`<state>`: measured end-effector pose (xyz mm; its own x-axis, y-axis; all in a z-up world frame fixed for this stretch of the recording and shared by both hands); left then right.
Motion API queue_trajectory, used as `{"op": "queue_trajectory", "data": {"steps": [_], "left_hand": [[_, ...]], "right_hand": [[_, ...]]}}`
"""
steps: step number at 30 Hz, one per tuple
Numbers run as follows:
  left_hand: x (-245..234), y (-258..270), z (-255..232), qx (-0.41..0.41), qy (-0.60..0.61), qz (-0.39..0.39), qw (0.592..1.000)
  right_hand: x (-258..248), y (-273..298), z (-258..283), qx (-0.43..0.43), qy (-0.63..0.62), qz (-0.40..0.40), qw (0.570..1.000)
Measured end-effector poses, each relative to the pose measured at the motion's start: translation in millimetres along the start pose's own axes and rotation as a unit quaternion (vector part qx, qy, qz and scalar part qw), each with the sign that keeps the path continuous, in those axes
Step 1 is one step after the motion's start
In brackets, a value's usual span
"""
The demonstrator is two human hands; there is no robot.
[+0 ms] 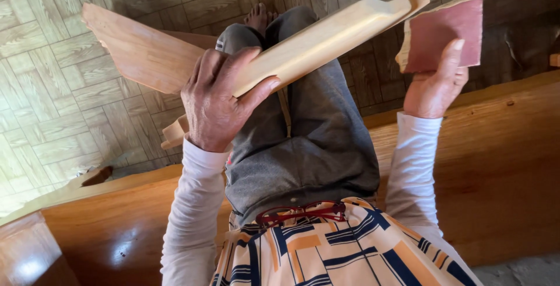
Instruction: The person sits on the floor and sands a light-colored wooden piece using a sanding block. They hold the wood with one hand and rub the sanding block along the edges and flat surfaces, flipping the piece to work on different sides.
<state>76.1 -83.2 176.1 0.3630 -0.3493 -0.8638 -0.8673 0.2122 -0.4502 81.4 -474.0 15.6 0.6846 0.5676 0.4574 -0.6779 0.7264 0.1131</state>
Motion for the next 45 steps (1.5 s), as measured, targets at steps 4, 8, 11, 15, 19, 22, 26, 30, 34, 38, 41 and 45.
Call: {"op": "queue_trajectory", "data": {"steps": [4, 8, 11, 15, 19, 22, 26, 30, 34, 38, 41, 45], "left_hand": [[4, 3, 4, -0.023, 0.042, -0.005, 0.999], [13, 16, 11, -0.06, 0.128, 0.025, 0.99], [14, 25, 15, -0.085, 0.136, 0.04, 0.986], [14, 32, 21, -0.106, 0.136, 0.044, 0.984], [14, 37, 27, -0.117, 0.109, 0.038, 0.986], [22, 46, 34, -0.125, 0.088, 0.036, 0.988], [27, 56, 43, -0.131, 0.079, 0.047, 0.987], [26, 65, 48, -0.126, 0.092, 0.043, 0.987], [26, 69, 46, -0.129, 0.097, 0.031, 0.986], [24, 64, 41, -0.116, 0.099, 0.026, 0.988], [29, 66, 43, -0.124, 0.098, 0.036, 0.987], [34, 71, 45, -0.127, 0.105, 0.044, 0.985]], "right_hand": [[31, 11, 33, -0.064, 0.017, 0.074, 0.995], [107, 54, 83, -0.267, 0.229, 0.342, 0.871], [161, 93, 112, -0.31, 0.319, 0.471, 0.762], [179, 106, 109, -0.374, 0.372, 0.53, 0.664], [208, 153, 101, -0.427, 0.389, 0.588, 0.567], [225, 201, 82, -0.422, 0.362, 0.634, 0.538], [238, 270, 65, -0.425, 0.364, 0.693, 0.453], [238, 246, 71, -0.407, 0.347, 0.711, 0.457], [238, 191, 105, -0.417, 0.353, 0.657, 0.52], [198, 123, 105, -0.415, 0.431, 0.601, 0.529], [205, 146, 102, -0.471, 0.445, 0.561, 0.515], [247, 229, 100, -0.464, 0.333, 0.623, 0.535]]}}
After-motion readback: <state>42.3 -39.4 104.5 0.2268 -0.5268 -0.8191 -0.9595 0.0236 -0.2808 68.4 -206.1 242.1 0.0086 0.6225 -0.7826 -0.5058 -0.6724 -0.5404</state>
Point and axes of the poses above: each hand's wrist, its own y-axis away from the middle knuckle, its own x-axis out of the palm, z = x × y, the point moved 7 cm from there along -y, towards the middle knuckle, and after that the axes turned 11 degrees about -y, right-handed, at the moved point
